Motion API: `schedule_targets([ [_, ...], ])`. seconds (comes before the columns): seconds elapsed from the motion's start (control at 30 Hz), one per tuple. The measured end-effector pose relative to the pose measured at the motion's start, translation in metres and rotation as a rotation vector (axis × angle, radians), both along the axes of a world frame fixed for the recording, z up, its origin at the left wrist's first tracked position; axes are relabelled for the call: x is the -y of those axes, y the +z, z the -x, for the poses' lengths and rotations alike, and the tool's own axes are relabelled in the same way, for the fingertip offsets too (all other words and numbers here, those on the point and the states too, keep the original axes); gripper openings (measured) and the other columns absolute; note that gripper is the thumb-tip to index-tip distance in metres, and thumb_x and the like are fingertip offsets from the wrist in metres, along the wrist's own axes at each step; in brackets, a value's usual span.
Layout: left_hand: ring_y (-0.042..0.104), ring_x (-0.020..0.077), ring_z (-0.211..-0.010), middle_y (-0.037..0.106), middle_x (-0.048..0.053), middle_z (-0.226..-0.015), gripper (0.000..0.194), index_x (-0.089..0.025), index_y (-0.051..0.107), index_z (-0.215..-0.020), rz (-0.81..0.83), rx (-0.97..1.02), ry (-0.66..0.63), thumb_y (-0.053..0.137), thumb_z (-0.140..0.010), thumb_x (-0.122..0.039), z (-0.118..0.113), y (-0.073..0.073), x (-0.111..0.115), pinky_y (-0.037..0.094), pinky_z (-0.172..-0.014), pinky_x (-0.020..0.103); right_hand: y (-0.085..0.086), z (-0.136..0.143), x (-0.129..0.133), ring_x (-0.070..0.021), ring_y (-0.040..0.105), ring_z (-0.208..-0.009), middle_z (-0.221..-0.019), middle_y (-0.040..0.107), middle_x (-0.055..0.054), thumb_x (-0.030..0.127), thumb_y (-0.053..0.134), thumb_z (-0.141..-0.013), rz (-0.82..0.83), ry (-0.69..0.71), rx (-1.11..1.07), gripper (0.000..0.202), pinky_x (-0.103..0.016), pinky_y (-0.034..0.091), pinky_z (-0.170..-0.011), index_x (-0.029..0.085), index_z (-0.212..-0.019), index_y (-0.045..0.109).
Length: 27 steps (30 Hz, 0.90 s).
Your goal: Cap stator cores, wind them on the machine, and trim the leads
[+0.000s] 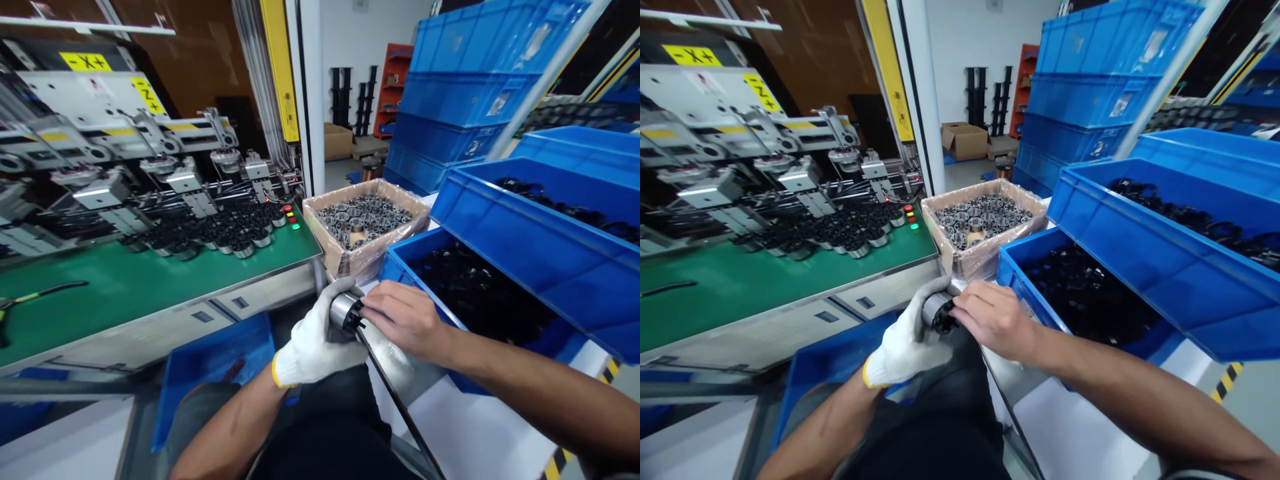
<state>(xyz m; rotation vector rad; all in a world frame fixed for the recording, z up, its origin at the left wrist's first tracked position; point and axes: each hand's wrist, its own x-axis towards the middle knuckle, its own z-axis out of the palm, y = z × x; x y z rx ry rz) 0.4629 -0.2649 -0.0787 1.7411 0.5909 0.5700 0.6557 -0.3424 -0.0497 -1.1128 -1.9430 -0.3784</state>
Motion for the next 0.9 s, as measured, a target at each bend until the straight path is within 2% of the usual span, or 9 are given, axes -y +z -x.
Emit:
schedule_targets([
  [0.1, 0.069, 0.0253, -0.110, 0.069, 0.008, -0.127, 0.071, -0.023, 0.048, -0.149, 0.100, 0.062, -0.012, 0.069, -0.082, -0.033, -0.006, -0.006, -0.013, 0.057, -0.100, 0.039, 0.011, -0.015, -0.003, -0.0169, 0.070, -0.074, -0.081, 0.073, -0.006, 0.017, 0.064, -0.097, 0.150, 0.076, -0.001, 0.008, -0.028, 0.060, -0.067, 0.016, -0.094, 0.071],
  [0.17, 0.066, 0.0261, -0.118, 0.068, 0.008, -0.129, 0.058, -0.022, 0.052, -0.144, 0.035, 0.101, 0.090, 0.060, -0.089, -0.037, -0.020, -0.009, -0.020, 0.052, -0.108, 0.042, 0.024, -0.025, -0.004, -0.0165, 0.071, -0.078, -0.088, 0.074, -0.007, 0.020, 0.068, -0.095, 0.204, 0.069, -0.065, 0.007, -0.028, 0.061, -0.070, 0.016, -0.099, 0.072],
  [0.23, 0.063, 0.0274, -0.123, 0.067, 0.009, -0.130, 0.058, -0.021, 0.056, -0.139, -0.100, 0.084, 0.166, 0.067, -0.084, -0.035, -0.044, -0.013, -0.019, 0.046, -0.113, 0.045, 0.034, -0.033, -0.004, -0.0159, 0.071, -0.078, -0.089, 0.075, -0.006, 0.019, 0.069, -0.094, 0.122, -0.044, -0.157, 0.008, -0.028, 0.061, -0.072, 0.017, -0.102, 0.072],
  [0.3, 0.062, 0.0298, -0.124, 0.068, 0.010, -0.126, 0.060, -0.020, 0.063, -0.128, -0.210, 0.035, 0.134, 0.077, -0.071, -0.029, -0.071, -0.020, -0.008, 0.046, -0.114, 0.047, 0.035, -0.035, -0.004, -0.0158, 0.070, -0.074, -0.084, 0.074, -0.005, 0.017, 0.068, -0.093, 0.020, -0.140, -0.190, 0.007, -0.029, 0.060, -0.069, 0.017, -0.099, 0.072],
  [0.43, 0.068, 0.0333, -0.112, 0.075, 0.007, -0.107, 0.048, -0.024, 0.071, -0.102, -0.228, 0.026, -0.008, 0.084, -0.057, -0.019, -0.103, -0.031, 0.019, 0.055, -0.101, 0.042, 0.021, -0.032, -0.007, -0.0178, 0.072, -0.077, -0.085, 0.074, -0.007, 0.019, 0.067, -0.094, 0.005, -0.107, -0.106, 0.009, -0.029, 0.061, -0.071, 0.016, -0.100, 0.072],
  [0.53, 0.069, 0.0295, -0.111, 0.074, 0.006, -0.113, 0.049, -0.026, 0.067, -0.110, -0.231, 0.053, 0.008, 0.081, -0.064, -0.020, -0.093, -0.030, 0.018, 0.056, -0.099, 0.038, 0.013, -0.027, -0.005, -0.0198, 0.073, -0.088, -0.095, 0.074, -0.008, 0.013, 0.065, -0.092, -0.009, -0.088, -0.146, 0.021, -0.032, 0.063, -0.078, 0.018, -0.113, 0.069],
  [0.7, 0.065, 0.0222, -0.120, 0.062, 0.007, -0.136, 0.048, -0.025, 0.048, -0.114, -0.099, 0.250, 0.252, 0.076, -0.075, -0.021, -0.044, -0.005, -0.008, 0.053, -0.104, 0.039, 0.006, -0.011, 0.003, -0.0290, 0.057, -0.130, -0.135, 0.057, -0.020, 0.008, 0.063, -0.083, 0.134, -0.035, -0.236, 0.064, -0.046, 0.056, -0.105, 0.016, -0.144, 0.046],
  [0.8, 0.067, 0.0209, -0.109, 0.064, 0.002, -0.122, 0.060, -0.027, 0.051, -0.114, -0.227, 0.147, 0.334, 0.086, -0.066, -0.023, -0.026, 0.017, -0.004, 0.055, -0.095, 0.034, -0.005, -0.002, 0.004, -0.0287, 0.058, -0.128, -0.132, 0.056, -0.019, 0.015, 0.073, -0.079, 0.198, 0.004, -0.226, 0.067, -0.045, 0.055, -0.105, 0.015, -0.140, 0.044],
  [0.9, 0.067, 0.0187, -0.090, 0.063, -0.002, -0.105, 0.072, -0.028, 0.059, -0.110, -0.344, -0.010, 0.283, 0.097, -0.049, -0.027, -0.018, 0.034, 0.004, 0.056, -0.080, 0.030, -0.011, 0.002, 0.003, -0.0230, 0.065, -0.111, -0.117, 0.062, -0.012, 0.017, 0.075, -0.080, 0.179, 0.067, -0.250, 0.050, -0.035, 0.059, -0.094, 0.019, -0.124, 0.051],
])
